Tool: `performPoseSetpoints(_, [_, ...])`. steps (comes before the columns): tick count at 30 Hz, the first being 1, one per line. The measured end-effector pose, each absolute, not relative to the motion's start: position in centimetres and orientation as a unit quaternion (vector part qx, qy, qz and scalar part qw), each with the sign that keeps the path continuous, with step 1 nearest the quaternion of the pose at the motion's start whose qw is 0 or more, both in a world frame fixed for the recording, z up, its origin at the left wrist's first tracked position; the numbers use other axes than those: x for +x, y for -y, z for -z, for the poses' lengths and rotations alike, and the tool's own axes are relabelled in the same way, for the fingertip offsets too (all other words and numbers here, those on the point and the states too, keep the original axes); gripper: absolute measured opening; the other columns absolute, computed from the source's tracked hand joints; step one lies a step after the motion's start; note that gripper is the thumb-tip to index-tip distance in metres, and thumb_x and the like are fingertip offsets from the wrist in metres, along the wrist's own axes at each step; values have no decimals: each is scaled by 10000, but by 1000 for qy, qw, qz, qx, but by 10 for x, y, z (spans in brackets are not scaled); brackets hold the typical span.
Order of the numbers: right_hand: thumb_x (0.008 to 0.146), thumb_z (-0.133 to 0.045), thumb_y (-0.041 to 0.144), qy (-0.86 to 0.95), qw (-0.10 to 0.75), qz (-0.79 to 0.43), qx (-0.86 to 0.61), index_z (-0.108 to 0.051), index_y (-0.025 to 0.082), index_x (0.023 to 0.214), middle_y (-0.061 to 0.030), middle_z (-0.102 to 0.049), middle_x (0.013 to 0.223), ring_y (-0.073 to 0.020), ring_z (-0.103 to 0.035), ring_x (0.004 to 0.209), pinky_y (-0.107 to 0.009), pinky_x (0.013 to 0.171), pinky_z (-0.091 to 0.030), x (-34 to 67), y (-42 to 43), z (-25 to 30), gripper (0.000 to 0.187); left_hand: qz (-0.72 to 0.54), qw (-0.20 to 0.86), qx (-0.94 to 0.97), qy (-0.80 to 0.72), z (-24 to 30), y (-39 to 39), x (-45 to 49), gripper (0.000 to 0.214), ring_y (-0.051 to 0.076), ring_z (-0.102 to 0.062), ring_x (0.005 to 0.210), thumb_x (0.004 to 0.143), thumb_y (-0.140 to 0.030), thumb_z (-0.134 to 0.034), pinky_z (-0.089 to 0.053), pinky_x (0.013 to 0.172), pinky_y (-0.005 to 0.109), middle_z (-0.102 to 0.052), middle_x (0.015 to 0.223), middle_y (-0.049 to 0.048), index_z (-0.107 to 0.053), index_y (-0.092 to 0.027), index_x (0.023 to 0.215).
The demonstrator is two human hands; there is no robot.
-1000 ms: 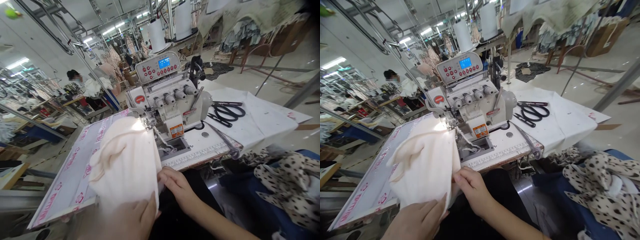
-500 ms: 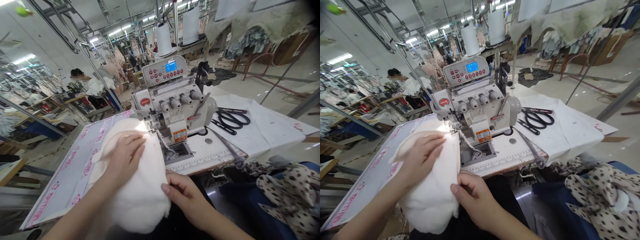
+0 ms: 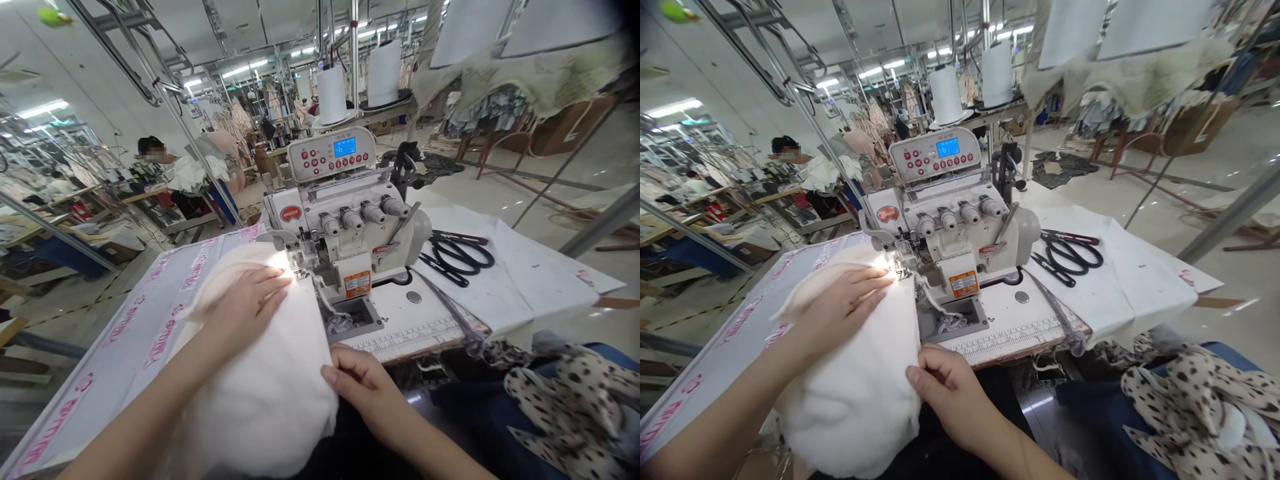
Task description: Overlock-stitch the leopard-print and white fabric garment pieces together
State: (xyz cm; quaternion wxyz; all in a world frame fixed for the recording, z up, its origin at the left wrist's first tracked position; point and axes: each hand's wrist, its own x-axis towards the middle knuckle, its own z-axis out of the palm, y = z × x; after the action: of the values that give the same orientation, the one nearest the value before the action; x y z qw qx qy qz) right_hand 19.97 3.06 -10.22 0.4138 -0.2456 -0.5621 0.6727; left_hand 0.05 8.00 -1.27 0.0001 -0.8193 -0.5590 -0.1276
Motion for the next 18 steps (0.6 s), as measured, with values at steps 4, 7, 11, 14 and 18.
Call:
performPoseSetpoints(4, [841, -470, 327, 634, 416, -589, -280, -358, 182, 556, 20, -376, 645, -126, -392, 638, -247, 610, -314, 199, -42, 97, 339, 111, 8, -827, 551, 12, -91, -5, 344, 192, -431, 1136, 891, -347, -348, -334, 984, 402, -552, 1185, 29, -567, -211, 1120])
performPoseSetpoints(7, [839, -454, 279, 677, 423, -524, -298, -342, 184, 554, 23, -370, 634, -122, -390, 621, -244, 587, -311, 198, -49, 92, 321, 104, 16, -832, 545, 11, -97, -6, 345, 186, -439, 1130, 894, -347, -337, -336, 983, 386, -555, 1182, 17, -562, -218, 1121])
performPoseSetpoints(11, [830, -446, 226, 709, 431, -463, -314, -331, 184, 564, 27, -367, 637, -114, -394, 605, -235, 558, -304, 196, -58, 87, 293, 117, 29, -839, 530, 8, -107, -6, 333, 181, -453, 1125, 894, -326, -334, -336, 985, 354, -554, 1180, 28, -570, -203, 1096])
performPoseSetpoints(14, [827, -453, 215, 717, 441, -432, -323, -337, 184, 565, 30, -364, 636, -108, -391, 589, -228, 535, -293, 191, -67, 85, 289, 122, 13, -851, 511, 7, -122, -10, 317, 174, -489, 1073, 893, -295, -331, -352, 965, 335, -583, 1123, 30, -612, -195, 1001])
performPoseSetpoints(18, [819, -491, 236, 679, 486, -436, -335, -413, 182, 594, 25, -401, 653, -118, -423, 621, -233, 576, -330, 177, -73, 93, 244, 139, -25, -847, 512, 7, -142, -22, 305, 174, -527, 1004, 873, -273, -358, -384, 930, 328, -611, 1054, 33, -635, -195, 973])
